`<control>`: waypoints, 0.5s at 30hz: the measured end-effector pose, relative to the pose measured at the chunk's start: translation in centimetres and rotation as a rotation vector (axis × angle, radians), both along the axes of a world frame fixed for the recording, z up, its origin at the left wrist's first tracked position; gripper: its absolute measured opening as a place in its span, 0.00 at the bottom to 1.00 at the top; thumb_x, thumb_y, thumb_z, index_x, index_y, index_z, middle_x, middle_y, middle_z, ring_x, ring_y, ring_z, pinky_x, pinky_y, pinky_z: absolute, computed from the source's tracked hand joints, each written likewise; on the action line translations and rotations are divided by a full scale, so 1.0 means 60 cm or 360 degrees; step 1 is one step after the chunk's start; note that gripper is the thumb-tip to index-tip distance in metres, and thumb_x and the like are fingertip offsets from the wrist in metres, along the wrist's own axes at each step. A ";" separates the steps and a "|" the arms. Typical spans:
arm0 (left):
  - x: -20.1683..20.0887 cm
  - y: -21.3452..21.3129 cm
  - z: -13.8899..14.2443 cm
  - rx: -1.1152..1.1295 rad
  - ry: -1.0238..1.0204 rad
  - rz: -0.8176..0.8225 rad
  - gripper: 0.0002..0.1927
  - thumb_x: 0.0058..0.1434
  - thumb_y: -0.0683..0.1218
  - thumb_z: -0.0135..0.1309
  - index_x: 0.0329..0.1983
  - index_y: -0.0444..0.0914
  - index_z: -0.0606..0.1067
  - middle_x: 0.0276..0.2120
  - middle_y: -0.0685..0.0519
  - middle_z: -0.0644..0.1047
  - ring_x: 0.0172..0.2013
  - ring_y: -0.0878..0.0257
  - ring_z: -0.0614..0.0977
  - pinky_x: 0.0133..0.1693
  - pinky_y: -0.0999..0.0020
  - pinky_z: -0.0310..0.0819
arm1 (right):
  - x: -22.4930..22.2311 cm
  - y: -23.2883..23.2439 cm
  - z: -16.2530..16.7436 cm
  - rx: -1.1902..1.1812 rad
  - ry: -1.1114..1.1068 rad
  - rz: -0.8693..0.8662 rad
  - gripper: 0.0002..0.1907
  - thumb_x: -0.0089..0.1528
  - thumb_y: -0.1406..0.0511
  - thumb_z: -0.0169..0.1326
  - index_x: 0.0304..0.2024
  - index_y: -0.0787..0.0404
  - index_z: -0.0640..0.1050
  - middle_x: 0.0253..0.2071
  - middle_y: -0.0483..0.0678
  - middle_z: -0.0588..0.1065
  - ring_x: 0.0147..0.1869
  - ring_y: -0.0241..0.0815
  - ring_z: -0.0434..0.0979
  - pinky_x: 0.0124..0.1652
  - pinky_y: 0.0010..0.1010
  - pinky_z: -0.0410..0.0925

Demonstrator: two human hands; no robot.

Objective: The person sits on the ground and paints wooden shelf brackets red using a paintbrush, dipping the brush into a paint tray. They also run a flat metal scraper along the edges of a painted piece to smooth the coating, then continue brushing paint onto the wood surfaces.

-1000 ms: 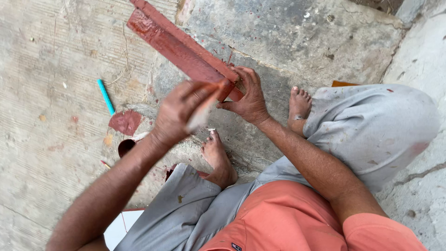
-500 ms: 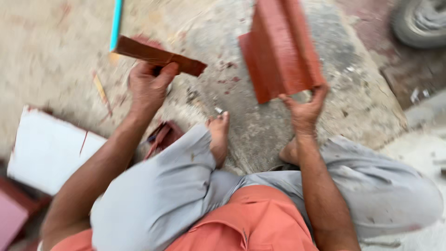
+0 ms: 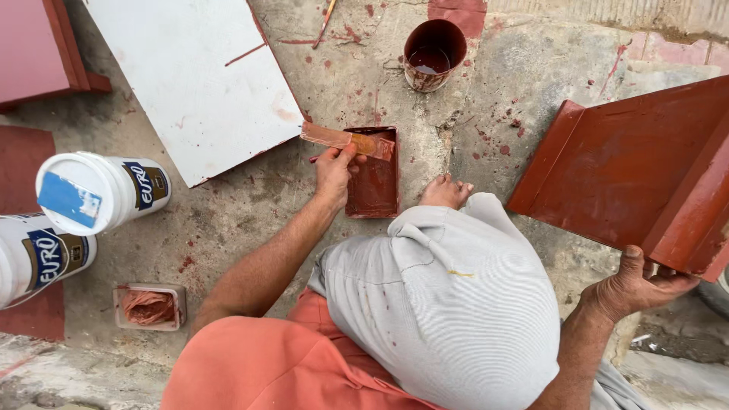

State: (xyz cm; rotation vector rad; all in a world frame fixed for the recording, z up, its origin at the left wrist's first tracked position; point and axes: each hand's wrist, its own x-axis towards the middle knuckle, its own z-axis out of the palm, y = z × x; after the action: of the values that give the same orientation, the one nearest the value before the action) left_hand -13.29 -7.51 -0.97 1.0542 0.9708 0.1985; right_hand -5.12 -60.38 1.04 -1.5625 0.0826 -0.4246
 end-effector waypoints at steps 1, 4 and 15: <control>0.002 0.007 -0.002 -0.0023 -0.0003 0.0022 0.09 0.70 0.46 0.58 0.44 0.34 0.77 0.34 0.50 0.83 0.31 0.65 0.81 0.32 0.73 0.72 | 0.000 -0.003 0.000 0.0019 -0.0017 0.0035 0.49 0.65 0.66 0.80 0.76 0.57 0.59 0.73 0.50 0.66 0.78 0.52 0.66 0.76 0.45 0.60; 0.022 0.032 -0.006 -0.0312 -0.0147 0.0207 0.09 0.67 0.45 0.57 0.45 0.35 0.77 0.35 0.53 0.82 0.32 0.66 0.83 0.30 0.73 0.72 | 0.003 -0.005 -0.001 -0.0007 -0.0027 0.0021 0.51 0.65 0.64 0.81 0.78 0.57 0.60 0.74 0.50 0.66 0.79 0.52 0.64 0.77 0.45 0.58; 0.133 0.138 -0.017 -0.0090 -0.0276 0.0022 0.19 0.63 0.48 0.60 0.55 0.39 0.73 0.39 0.53 0.83 0.36 0.62 0.85 0.36 0.69 0.77 | 0.024 0.004 0.035 -0.0058 -0.0007 0.0018 0.51 0.62 0.63 0.80 0.78 0.57 0.60 0.75 0.50 0.65 0.80 0.51 0.63 0.78 0.45 0.58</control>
State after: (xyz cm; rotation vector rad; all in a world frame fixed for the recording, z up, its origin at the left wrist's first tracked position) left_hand -5.30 0.76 -2.00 0.9621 0.8229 0.2683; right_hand -3.71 -60.13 3.13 -1.5969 0.0629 -0.4228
